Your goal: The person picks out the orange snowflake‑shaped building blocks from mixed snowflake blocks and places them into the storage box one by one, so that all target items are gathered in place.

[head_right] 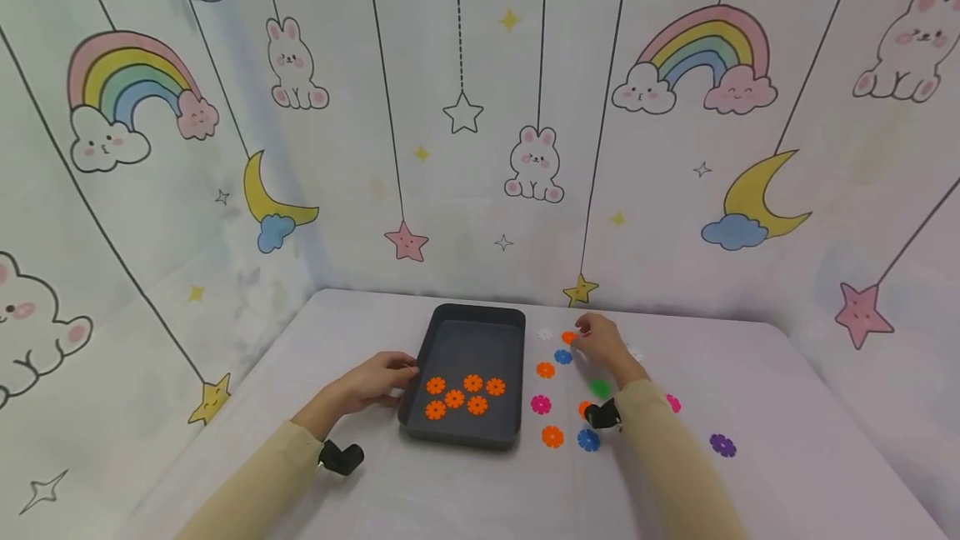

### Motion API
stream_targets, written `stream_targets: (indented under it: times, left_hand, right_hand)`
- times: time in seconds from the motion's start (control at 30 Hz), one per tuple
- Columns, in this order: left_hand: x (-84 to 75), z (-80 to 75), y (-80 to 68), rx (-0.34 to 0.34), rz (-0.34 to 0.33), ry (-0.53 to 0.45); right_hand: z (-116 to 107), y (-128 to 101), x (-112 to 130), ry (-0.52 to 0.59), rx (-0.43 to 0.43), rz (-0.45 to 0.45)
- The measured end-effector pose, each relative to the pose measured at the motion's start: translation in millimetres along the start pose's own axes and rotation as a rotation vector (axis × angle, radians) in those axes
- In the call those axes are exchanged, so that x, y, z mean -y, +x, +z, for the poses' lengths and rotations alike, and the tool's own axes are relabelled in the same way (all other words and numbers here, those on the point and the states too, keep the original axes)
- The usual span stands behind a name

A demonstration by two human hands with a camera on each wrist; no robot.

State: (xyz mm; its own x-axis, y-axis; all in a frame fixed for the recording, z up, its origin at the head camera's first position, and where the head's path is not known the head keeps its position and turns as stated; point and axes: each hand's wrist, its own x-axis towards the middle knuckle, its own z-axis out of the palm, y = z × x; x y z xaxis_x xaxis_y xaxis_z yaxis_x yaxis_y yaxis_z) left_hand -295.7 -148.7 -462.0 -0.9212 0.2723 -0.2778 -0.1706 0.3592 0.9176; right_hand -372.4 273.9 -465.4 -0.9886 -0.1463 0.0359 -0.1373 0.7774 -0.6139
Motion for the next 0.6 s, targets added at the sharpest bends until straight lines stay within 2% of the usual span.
stream_targets:
  times: [0.23, 0.6]
  left_hand:
    - [1.4, 0.5, 1.8, 0.004, 0.001, -0.002]
    - [0.4, 1.0, 0.9, 0.007, -0.007, 0.007]
  right_hand:
    - [9, 2, 2, -0.002, -0.007, 0.036]
    - [9, 2, 9, -0.028, 0.012, 0.076]
